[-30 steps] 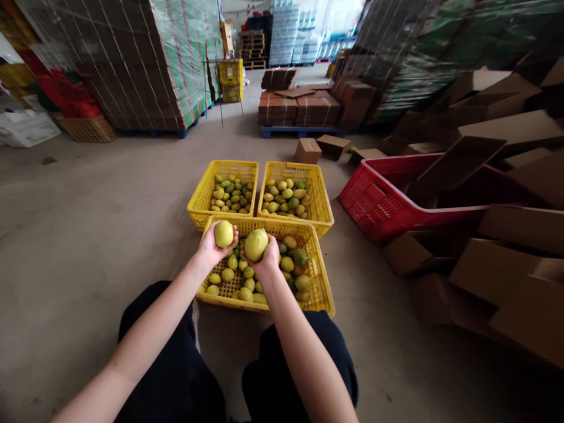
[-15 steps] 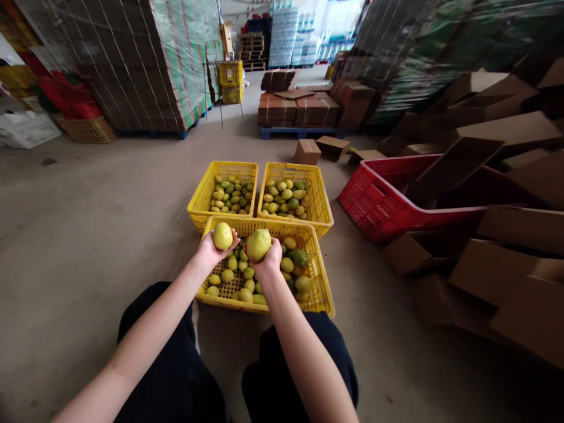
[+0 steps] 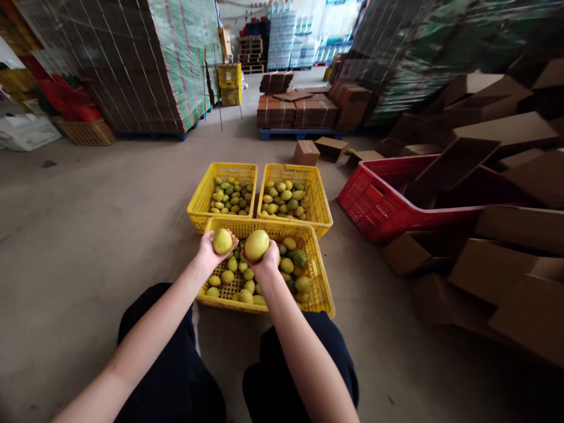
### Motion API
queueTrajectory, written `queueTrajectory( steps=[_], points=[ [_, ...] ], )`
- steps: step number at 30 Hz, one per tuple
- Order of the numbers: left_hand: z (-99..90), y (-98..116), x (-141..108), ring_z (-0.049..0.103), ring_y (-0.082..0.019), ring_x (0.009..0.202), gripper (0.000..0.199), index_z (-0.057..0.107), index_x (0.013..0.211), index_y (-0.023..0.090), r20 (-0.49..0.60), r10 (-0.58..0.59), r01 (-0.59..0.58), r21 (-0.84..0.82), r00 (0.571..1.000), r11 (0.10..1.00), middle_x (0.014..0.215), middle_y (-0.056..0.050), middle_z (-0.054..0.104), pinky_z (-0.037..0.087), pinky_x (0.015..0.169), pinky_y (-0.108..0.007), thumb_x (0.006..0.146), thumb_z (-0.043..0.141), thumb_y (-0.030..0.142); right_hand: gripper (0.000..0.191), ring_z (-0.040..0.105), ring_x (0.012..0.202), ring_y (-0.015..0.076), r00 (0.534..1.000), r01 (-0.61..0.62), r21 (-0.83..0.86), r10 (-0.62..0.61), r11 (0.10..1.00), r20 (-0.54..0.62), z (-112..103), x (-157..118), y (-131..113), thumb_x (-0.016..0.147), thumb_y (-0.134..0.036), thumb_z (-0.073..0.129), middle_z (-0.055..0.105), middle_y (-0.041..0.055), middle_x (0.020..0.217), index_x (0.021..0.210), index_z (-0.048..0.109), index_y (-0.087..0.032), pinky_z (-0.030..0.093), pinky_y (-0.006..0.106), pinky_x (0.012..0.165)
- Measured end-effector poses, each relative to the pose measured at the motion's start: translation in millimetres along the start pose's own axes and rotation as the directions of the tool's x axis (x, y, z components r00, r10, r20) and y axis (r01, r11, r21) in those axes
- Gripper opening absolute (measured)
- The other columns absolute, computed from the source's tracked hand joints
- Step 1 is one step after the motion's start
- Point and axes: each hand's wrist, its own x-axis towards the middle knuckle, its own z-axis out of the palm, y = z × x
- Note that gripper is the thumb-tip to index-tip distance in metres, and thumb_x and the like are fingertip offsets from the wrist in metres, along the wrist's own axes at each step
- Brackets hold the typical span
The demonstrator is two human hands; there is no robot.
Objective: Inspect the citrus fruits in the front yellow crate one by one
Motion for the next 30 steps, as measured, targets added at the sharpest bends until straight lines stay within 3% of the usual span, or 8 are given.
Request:
queueTrajectory(
  steps=[4, 8, 12, 16, 20, 24, 30],
  points=[
    [3.1, 0.4, -5.7, 0.061, -0.016, 0.061, 0.021, 0.055, 0.077, 0.015, 0.002, 0.027, -0.027, -0.022, 1.0, 0.999, 0.064, -0.004, 0.058, 0.057, 0.059, -0.03, 0.083, 0.046, 0.033, 0.024, 0.061, 0.059, 0.0209, 0.999, -0.014, -0.011, 0.014, 1.0, 0.031, 0.5, -1.2, 0.4, 0.084, -0.034, 0.034, 0.06, 0.0026, 0.062, 0.084, 0.055, -0.021, 0.053, 0.036, 0.052],
    [4.5, 0.8, -6.6, 0.06, -0.016, 0.062, 0.019, 0.055, 0.079, 0.015, 0.028, 0.056, -0.055, -0.053, 0.998, 0.997, 0.065, -0.004, 0.058, 0.057, 0.059, -0.029, 0.08, 0.054, 0.033, 0.015, 0.057, 0.054, 0.0169, 0.998, 0.029, -0.01, -0.029, 1.0, -0.057, 2.9, -5.5, -0.2, 0.083, -0.031, 0.039, 0.058, -0.0014, 0.059, 0.078, 0.051, -0.023, 0.052, 0.032, 0.051],
    [1.4, -0.8, -2.5, 0.062, -0.016, 0.062, 0.026, 0.057, 0.083, 0.012, 0.088, -0.019, 0.024, -0.063, 0.996, 0.998, 0.069, -0.008, 0.062, 0.057, 0.056, -0.029, 0.087, 0.041, 0.032, 0.014, 0.057, 0.055, 0.017, 0.998, 0.028, -0.002, -0.028, 1.0, -0.061, 2.4, -2.2, -0.1, 0.082, -0.031, 0.041, 0.057, -0.0022, 0.058, 0.077, 0.051, -0.023, 0.053, 0.033, 0.053],
    [0.5, -2.1, -0.7, 0.063, -0.017, 0.061, 0.029, 0.059, 0.089, 0.012, 0.072, -0.097, 0.098, -0.014, 0.993, 0.995, 0.072, -0.01, 0.064, 0.056, 0.052, -0.029, 0.089, 0.036, 0.029, 0.018, 0.06, 0.058, 0.0191, 1.0, -0.001, -0.011, 0.0, 1.0, -0.028, -1.2, 7.5, 1.6, 0.083, -0.034, 0.039, 0.058, -0.0007, 0.06, 0.08, 0.054, -0.023, 0.054, 0.035, 0.054],
    [2.5, -0.8, -1.5, 0.062, -0.017, 0.062, 0.023, 0.057, 0.086, 0.014, 0.025, -0.036, 0.036, -0.002, 0.999, 0.999, 0.067, -0.005, 0.06, 0.058, 0.057, -0.031, 0.086, 0.048, 0.035, 0.019, 0.06, 0.059, 0.0191, 1.0, 0.007, -0.042, -0.007, 0.999, -0.02, -3.5, 10.8, 3.0, 0.082, -0.035, 0.04, 0.059, -0.0006, 0.06, 0.079, 0.054, -0.023, 0.052, 0.033, 0.052],
    [2.8, 0.8, -2.4, 0.062, -0.015, 0.064, 0.022, 0.055, 0.083, 0.016, 0.015, 0.064, -0.064, -0.013, 0.998, 0.998, 0.069, -0.003, 0.06, 0.059, 0.06, -0.031, 0.084, 0.053, 0.037, 0.019, 0.058, 0.057, 0.0173, 0.996, 0.089, -0.01, -0.089, 0.996, -0.011, -3.1, 6.5, 1.6, 0.08, -0.039, 0.042, 0.057, -0.0025, 0.058, 0.077, 0.052, -0.024, 0.05, 0.029, 0.047],
    [1.3, -2.3, -3.9, 0.062, -0.016, 0.062, 0.023, 0.058, 0.085, 0.012, 0.042, -0.018, 0.019, -0.009, 0.999, 1.0, 0.071, -0.008, 0.062, 0.058, 0.059, -0.03, 0.09, 0.038, 0.022, 0.021, 0.057, 0.055, 0.0173, 0.998, 0.066, 0.018, -0.067, 0.998, 0.017, -4.3, 5.4, -0.8, 0.081, -0.039, 0.04, 0.056, -0.0012, 0.057, 0.075, 0.052, -0.023, 0.05, 0.029, 0.048]
  ],
)
